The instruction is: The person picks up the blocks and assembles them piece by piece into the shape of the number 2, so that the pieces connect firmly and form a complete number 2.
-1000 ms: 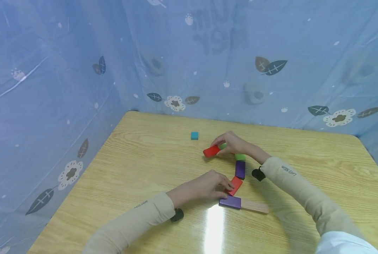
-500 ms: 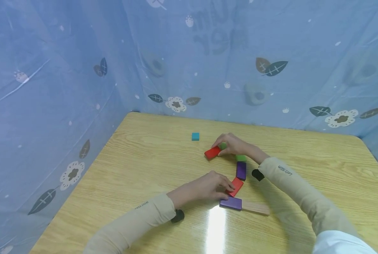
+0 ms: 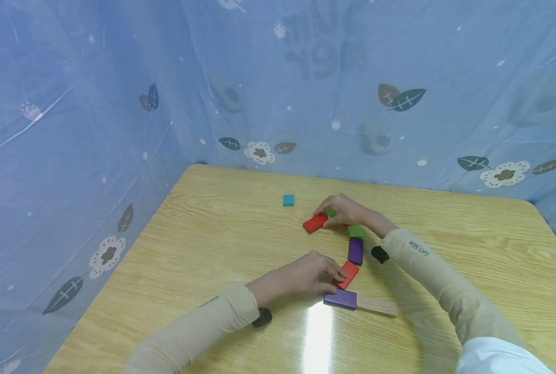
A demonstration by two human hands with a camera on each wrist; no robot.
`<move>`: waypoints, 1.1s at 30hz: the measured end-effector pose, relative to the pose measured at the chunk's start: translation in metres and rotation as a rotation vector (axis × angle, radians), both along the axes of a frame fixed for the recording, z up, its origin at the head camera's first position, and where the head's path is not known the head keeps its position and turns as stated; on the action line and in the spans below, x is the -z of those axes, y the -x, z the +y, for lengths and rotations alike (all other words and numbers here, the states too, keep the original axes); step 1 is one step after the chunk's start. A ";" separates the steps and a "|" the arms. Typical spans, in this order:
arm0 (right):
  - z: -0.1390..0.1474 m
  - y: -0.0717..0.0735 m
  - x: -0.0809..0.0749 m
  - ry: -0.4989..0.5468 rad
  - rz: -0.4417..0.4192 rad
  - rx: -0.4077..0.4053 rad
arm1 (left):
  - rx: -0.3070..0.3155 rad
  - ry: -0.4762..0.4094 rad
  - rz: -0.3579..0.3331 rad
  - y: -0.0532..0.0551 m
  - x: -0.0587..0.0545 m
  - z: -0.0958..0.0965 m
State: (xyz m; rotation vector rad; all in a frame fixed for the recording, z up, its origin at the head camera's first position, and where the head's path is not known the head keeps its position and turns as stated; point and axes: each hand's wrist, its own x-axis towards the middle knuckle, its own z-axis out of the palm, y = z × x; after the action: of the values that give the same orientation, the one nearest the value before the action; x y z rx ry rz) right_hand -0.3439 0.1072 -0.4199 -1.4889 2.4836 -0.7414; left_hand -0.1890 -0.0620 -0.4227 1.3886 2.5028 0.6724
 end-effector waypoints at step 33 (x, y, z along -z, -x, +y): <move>0.085 -0.197 0.000 0.160 0.064 0.355 | 0.015 -0.049 -0.015 0.000 0.001 0.001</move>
State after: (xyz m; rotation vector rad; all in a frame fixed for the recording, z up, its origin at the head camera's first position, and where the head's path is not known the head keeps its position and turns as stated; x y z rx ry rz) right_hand -0.1471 0.1919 -0.4202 -1.1402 2.8366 -0.9837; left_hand -0.1888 -0.0614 -0.4236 1.4111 2.4780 0.7429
